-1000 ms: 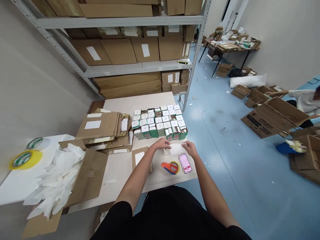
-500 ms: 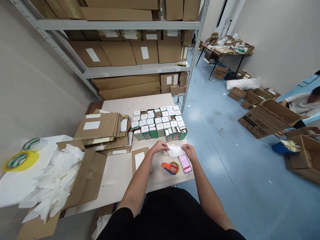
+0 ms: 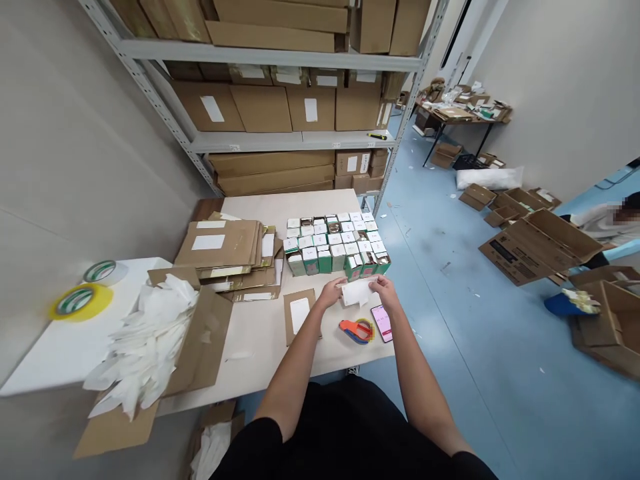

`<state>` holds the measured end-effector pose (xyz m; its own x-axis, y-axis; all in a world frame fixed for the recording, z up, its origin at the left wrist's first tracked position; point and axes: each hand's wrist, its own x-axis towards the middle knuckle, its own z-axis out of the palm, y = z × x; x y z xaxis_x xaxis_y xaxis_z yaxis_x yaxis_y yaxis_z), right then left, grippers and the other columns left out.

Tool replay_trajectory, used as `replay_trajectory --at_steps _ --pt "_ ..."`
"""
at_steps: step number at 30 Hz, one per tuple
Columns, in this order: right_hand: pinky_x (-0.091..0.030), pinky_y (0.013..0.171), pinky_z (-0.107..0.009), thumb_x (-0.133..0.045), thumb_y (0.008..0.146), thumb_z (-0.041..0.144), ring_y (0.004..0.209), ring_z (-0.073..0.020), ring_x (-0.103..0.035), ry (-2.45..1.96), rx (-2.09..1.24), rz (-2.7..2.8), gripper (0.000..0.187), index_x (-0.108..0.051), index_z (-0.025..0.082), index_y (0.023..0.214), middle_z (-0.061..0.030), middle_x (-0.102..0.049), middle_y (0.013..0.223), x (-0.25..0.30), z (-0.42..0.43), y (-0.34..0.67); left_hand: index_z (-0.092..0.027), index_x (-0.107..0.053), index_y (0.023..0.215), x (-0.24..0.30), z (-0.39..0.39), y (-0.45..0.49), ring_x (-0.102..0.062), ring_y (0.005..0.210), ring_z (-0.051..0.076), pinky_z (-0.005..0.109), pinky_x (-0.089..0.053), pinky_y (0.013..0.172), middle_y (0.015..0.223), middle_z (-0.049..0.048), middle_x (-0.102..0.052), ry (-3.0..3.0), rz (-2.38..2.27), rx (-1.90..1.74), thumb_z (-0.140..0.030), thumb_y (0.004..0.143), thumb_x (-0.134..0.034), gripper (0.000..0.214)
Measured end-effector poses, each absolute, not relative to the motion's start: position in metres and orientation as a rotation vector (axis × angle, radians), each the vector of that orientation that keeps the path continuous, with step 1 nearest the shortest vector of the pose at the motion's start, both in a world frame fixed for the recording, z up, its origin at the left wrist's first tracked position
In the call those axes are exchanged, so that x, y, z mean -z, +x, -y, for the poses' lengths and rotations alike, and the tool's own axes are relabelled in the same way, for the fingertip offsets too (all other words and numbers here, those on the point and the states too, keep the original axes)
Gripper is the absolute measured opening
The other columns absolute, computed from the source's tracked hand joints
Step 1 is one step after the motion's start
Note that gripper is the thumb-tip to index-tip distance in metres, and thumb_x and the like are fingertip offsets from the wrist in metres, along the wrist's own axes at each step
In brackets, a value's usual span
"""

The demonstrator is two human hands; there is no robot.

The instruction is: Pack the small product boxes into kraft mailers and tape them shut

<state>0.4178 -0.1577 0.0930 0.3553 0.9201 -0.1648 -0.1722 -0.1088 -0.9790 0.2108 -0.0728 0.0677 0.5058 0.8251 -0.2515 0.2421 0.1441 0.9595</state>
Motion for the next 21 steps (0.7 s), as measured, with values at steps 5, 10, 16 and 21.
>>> replay_trajectory --at_steps 5,10,16,21 --pt "-0.051 0.072 -0.031 -0.066 0.069 0.033 0.083 -0.0217 -0.065 -1.379 -1.135 1.099 0.027 -0.078 0.020 0.090 -0.0041 -0.076 0.092 -0.124 0.147 0.351 -0.014 -0.080 0.105 -0.104 0.087 0.112 -0.068 0.084 0.021 0.027 -0.052 0.069 0.097 0.0122 -0.079 1.376 -0.923 -0.579 -0.061 0.081 -0.074 0.054" --pt "-0.054 0.078 -0.032 -0.073 0.073 0.036 0.091 -0.0222 -0.068 -1.314 -1.067 1.135 0.042 -0.076 0.022 0.113 -0.0059 -0.076 0.104 -0.140 0.135 0.264 -0.014 -0.080 0.085 -0.129 0.110 0.038 -0.066 0.069 0.020 0.030 -0.051 0.064 0.074 0.0057 -0.075 1.399 -1.007 -0.516 -0.055 0.065 -0.088 0.046" --pt "-0.055 0.077 -0.034 -0.073 0.082 0.052 0.087 -0.0222 -0.069 -1.424 -1.083 0.939 0.042 -0.076 0.020 0.108 -0.0095 -0.077 0.100 -0.134 0.159 0.189 -0.014 -0.076 0.112 -0.140 0.129 -0.007 -0.072 0.085 0.022 0.029 -0.053 0.068 0.107 0.0125 -0.079 1.058 -1.205 -1.054 -0.056 0.080 -0.076 0.053" --pt "-0.055 0.077 -0.033 -0.079 0.078 0.048 0.084 -0.0188 -0.067 -1.284 -1.207 1.048 0.040 -0.078 0.023 0.110 -0.0064 -0.078 0.103 -0.137 0.177 0.151 -0.014 -0.075 0.112 -0.141 0.136 -0.018 -0.073 0.082 0.020 0.026 -0.048 0.063 0.110 0.0135 -0.079 0.916 -1.164 -1.098 -0.055 0.081 -0.076 0.051"
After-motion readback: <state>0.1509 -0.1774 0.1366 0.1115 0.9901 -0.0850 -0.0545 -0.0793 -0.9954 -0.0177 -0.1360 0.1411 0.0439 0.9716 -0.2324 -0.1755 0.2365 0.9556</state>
